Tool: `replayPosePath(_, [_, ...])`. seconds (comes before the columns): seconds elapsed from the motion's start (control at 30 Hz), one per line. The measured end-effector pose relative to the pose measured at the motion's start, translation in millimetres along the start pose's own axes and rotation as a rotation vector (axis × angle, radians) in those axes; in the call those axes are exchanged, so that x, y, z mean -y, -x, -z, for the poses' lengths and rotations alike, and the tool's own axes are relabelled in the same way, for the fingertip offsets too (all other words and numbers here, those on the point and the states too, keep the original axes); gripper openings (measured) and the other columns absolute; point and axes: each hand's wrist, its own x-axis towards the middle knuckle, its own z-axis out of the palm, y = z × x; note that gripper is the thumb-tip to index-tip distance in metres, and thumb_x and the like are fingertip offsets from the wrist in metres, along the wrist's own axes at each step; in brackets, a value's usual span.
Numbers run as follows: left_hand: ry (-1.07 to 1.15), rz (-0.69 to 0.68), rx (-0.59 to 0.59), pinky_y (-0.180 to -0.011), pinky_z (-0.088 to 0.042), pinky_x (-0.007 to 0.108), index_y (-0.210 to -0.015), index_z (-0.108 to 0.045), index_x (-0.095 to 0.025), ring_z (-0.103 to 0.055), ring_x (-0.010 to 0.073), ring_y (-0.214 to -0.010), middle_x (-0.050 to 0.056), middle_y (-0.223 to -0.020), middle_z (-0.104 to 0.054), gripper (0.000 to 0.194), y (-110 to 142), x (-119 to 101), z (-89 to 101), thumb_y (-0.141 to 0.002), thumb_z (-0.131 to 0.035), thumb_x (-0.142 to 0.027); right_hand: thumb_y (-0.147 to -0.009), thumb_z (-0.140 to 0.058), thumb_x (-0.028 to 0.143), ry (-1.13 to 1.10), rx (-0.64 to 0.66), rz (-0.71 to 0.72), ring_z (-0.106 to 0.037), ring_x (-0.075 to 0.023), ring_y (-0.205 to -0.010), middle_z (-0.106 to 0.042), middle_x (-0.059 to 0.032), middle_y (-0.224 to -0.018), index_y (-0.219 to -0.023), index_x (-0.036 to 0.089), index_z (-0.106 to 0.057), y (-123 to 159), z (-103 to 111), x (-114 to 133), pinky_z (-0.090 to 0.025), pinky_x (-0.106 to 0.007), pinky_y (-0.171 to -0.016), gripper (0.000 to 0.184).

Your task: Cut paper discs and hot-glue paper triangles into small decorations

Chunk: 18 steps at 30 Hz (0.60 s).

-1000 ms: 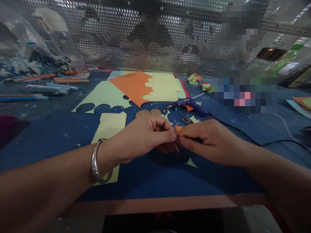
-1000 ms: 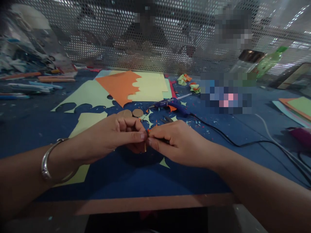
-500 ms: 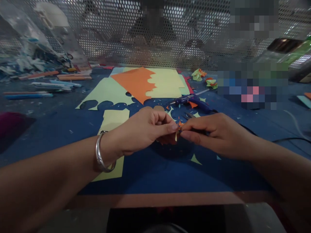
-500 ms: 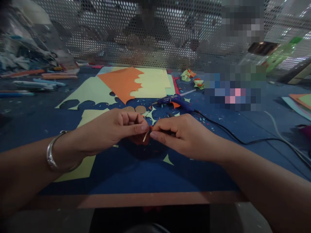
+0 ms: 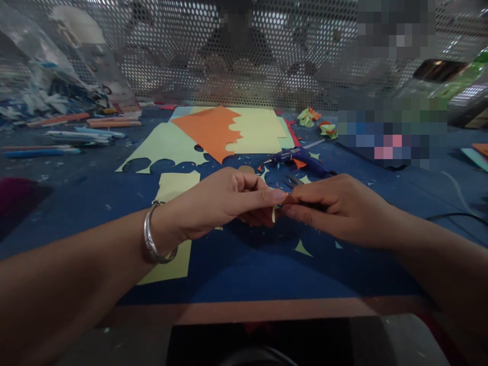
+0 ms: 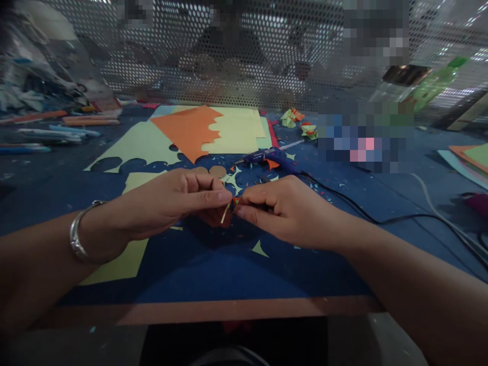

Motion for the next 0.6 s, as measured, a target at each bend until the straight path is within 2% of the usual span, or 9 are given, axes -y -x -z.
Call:
replayPosePath(0.1, [-0.034,-0.001,0.007,-0.074,-0.055,0.021,-0.086,-0.067,-0.013,-0.067,0.0104,-0.075,0.002,-0.079,-0.072,0.024,1.2,-2.4,1.0,-0.081,-0.079,-0.033,-0.1,-0.051,0.034,0.009,0.011,-0.03,-0.051,-0.0085,-0.059,-0.063,0.001,-0.069,-0.09,0.015,-0.072,0.7,-0.2,1.2,-0.036,-0.022,-0.055,0.03])
replayPosePath(0.27, [-0.266,-0.065,0.018,-0.069,-0.051,0.018,-0.086,-0.067,-0.013,-0.064,0.0084,-0.071,0.001,-0.078,-0.071,0.018,2.7,-3.7,2.5,-0.085,-0.073,-0.029,-0.1,-0.051,0.034,0.048,0.04,-0.041,-0.055,-0.0092,-0.06,-0.065,0.0009,-0.07,-0.087,0.016,-0.071,0.2,-1.7,2.0,-0.038,-0.022,-0.057,0.03])
replayPosePath(0.37, [-0.387,-0.141,-0.037,-0.066,-0.051,0.019,-0.085,-0.067,-0.014,-0.065,0.009,-0.069,0.0,-0.076,-0.072,0.011,2.4,-2.2,1.3,-0.086,-0.07,-0.024,-0.099,-0.053,0.035,0.027,0.05,-0.038,-0.055,-0.0092,-0.061,-0.065,0.0013,-0.07,-0.089,0.017,-0.071,-0.3,-1.6,0.5,-0.039,-0.022,-0.059,0.028])
replayPosePath(0.47, [-0.302,-0.171,-0.077,-0.064,-0.052,0.02,-0.085,-0.067,-0.014,-0.066,0.0097,-0.068,0.0,-0.075,-0.072,0.009,1.1,-0.4,0.4,-0.084,-0.072,-0.022,-0.098,-0.054,0.037,-0.011,0.025,-0.063,-0.05,-0.0082,-0.058,-0.06,0.0025,-0.068,-0.087,0.017,-0.071,0.2,0.4,-0.6,-0.037,-0.021,-0.055,0.029])
replayPosePath(0.6, [-0.12,-0.165,-0.076,-0.067,-0.055,0.019,-0.084,-0.067,-0.013,-0.069,0.0101,-0.072,0.001,-0.076,-0.073,0.01,-0.8,0.9,1.0,-0.081,-0.075,-0.018,-0.097,-0.055,0.039,-0.063,0.001,-0.105,-0.044,-0.007,-0.053,-0.053,0.0043,-0.064,-0.086,0.016,-0.069,1.4,3.5,0.3,-0.034,-0.021,-0.049,0.029])
